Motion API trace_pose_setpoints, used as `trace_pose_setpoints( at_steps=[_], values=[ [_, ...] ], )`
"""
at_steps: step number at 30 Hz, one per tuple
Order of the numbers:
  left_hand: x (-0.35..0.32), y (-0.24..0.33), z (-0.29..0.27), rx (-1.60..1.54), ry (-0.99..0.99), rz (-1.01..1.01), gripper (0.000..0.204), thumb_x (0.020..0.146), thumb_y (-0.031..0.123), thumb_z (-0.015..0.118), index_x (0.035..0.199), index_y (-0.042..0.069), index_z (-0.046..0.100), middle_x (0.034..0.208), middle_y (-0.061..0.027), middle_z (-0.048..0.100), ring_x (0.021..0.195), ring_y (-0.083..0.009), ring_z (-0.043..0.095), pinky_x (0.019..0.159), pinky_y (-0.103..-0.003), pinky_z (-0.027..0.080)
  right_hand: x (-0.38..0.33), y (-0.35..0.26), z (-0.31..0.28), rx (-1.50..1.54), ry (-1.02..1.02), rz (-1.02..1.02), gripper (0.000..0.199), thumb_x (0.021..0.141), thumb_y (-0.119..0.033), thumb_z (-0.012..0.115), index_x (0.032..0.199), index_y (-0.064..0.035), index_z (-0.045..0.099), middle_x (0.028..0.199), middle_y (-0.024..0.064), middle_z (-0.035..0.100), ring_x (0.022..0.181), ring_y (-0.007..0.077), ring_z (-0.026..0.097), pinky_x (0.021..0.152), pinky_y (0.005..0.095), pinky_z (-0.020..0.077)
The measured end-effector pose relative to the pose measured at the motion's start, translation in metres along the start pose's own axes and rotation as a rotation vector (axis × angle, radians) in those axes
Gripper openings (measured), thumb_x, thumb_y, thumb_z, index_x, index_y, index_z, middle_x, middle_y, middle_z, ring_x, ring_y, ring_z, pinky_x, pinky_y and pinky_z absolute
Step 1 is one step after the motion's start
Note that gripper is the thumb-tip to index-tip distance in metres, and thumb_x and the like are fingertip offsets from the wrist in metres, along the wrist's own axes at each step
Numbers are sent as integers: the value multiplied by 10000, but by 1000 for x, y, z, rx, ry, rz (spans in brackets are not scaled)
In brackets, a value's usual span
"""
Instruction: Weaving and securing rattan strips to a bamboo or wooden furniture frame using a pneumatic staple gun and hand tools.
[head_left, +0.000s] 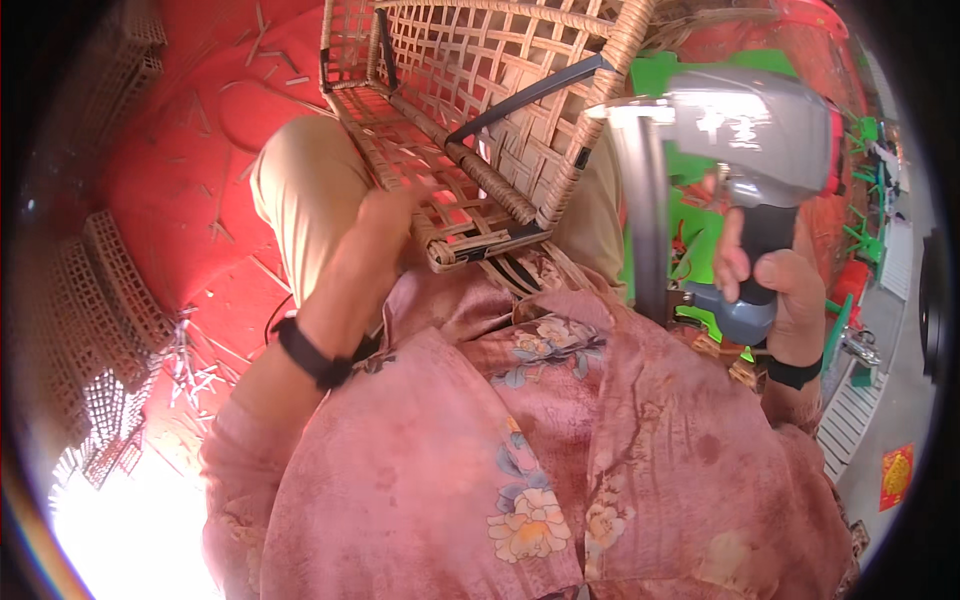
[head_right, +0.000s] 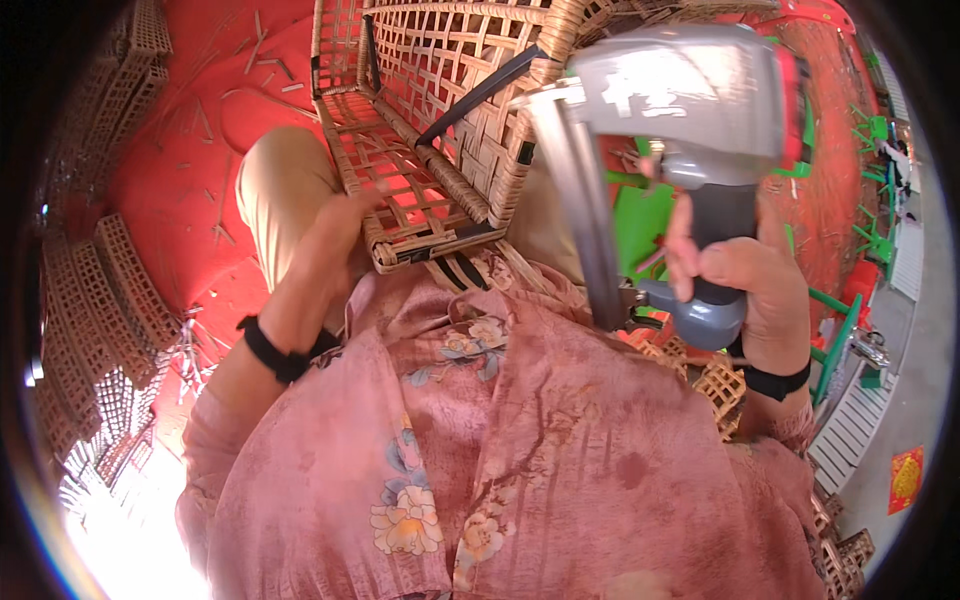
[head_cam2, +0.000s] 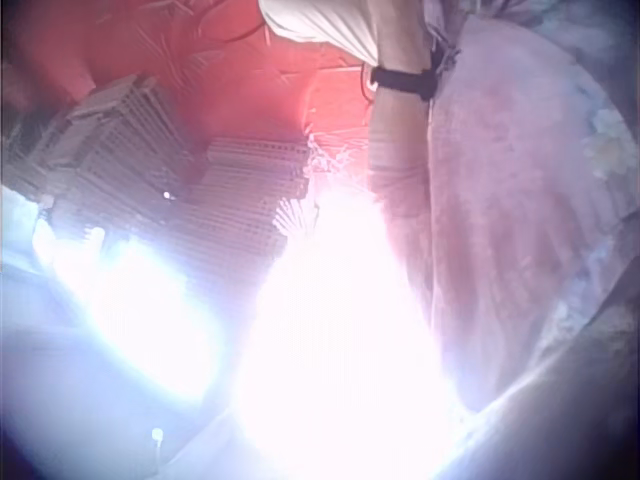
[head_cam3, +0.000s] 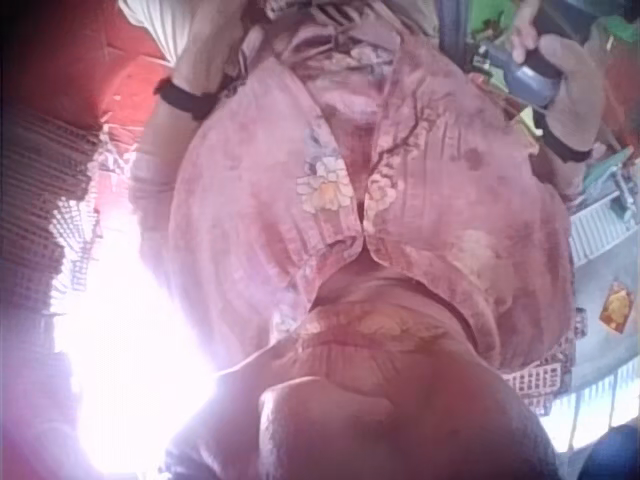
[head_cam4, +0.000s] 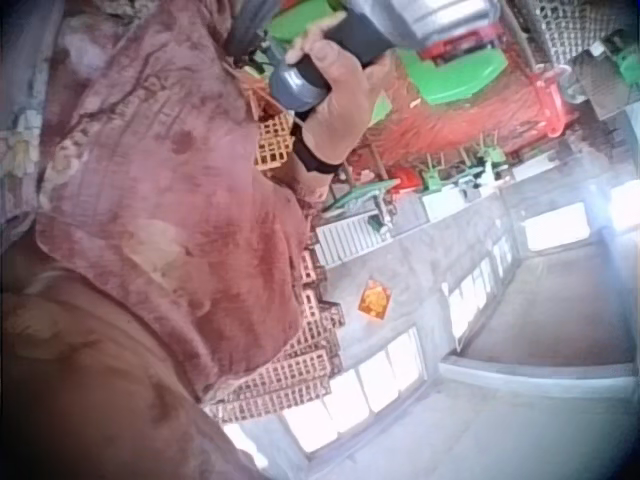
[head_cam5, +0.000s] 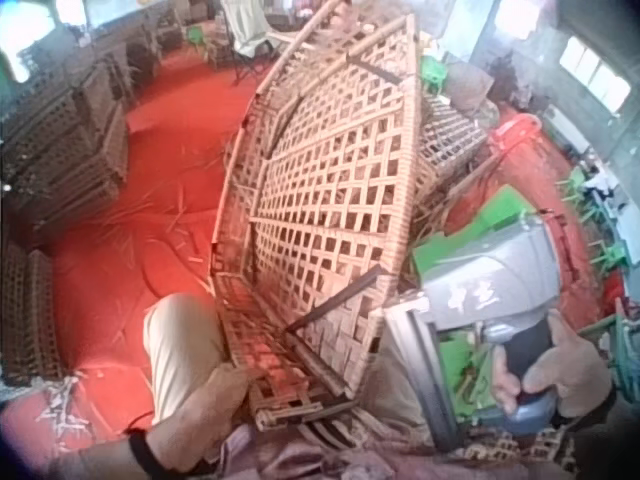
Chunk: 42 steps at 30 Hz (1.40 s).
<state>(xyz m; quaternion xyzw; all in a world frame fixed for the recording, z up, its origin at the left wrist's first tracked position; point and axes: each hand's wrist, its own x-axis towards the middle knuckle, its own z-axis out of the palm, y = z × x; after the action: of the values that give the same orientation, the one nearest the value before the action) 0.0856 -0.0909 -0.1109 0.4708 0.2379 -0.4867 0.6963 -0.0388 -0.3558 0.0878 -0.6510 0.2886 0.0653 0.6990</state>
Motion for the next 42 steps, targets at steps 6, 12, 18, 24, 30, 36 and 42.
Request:
trace_pose_setpoints(
  at_steps=[6,12,18,24,30,36,42],
  values=[
    [-57,5,9,97,28,-211,273,979,274,543,1078,29,612,977,-79,672,842,-191,661,683,-271,500,2,40,-49,165,47,-92,679,815,-220,710,1335,87,400,788,65,497,575,154,529,539,246,441],
    [-86,9,8,358,48,-49,390,927,318,627,1188,34,569,1103,-79,639,899,-177,624,770,-294,490,39,85,-89,146,192,-95,400,845,-152,651,1182,9,507,861,70,583,711,137,595,611,255,484],
    [-98,2,12,975,372,577,439,721,102,832,1073,-3,592,1030,-50,582,871,-138,555,794,-296,477,108,151,-132,-100,335,-133,788,820,-110,677,1471,70,270,902,89,621,762,133,610,636,247,496],
    [-106,11,8,1190,288,617,380,699,127,834,974,-14,612,944,-60,579,860,-152,567,793,-297,474,151,226,-158,-328,432,-104,808,780,-127,689,1441,105,285,969,121,649,843,153,636,704,277,505],
    [-104,27,12,1294,171,557,416,712,201,835,966,-22,591,882,-82,581,803,-167,576,752,-308,489,182,259,-180,-867,628,-325,809,724,-107,686,1410,107,313,1092,207,625,863,263,662,739,352,525],
    [-108,41,16,1375,94,403,455,702,229,848,968,-26,580,838,-81,594,785,-163,575,726,-311,483,201,243,-172,-765,664,-174,829,715,-161,704,1411,81,325,1158,247,604,907,282,672,748,364,534],
    [-110,48,24,1426,63,298,449,714,254,831,956,-23,574,822,-75,583,787,-163,562,722,-321,472,239,311,-241,-1400,908,-557,882,725,-218,767,1420,68,305,1019,190,655,768,248,697,631,355,544]
  ],
)
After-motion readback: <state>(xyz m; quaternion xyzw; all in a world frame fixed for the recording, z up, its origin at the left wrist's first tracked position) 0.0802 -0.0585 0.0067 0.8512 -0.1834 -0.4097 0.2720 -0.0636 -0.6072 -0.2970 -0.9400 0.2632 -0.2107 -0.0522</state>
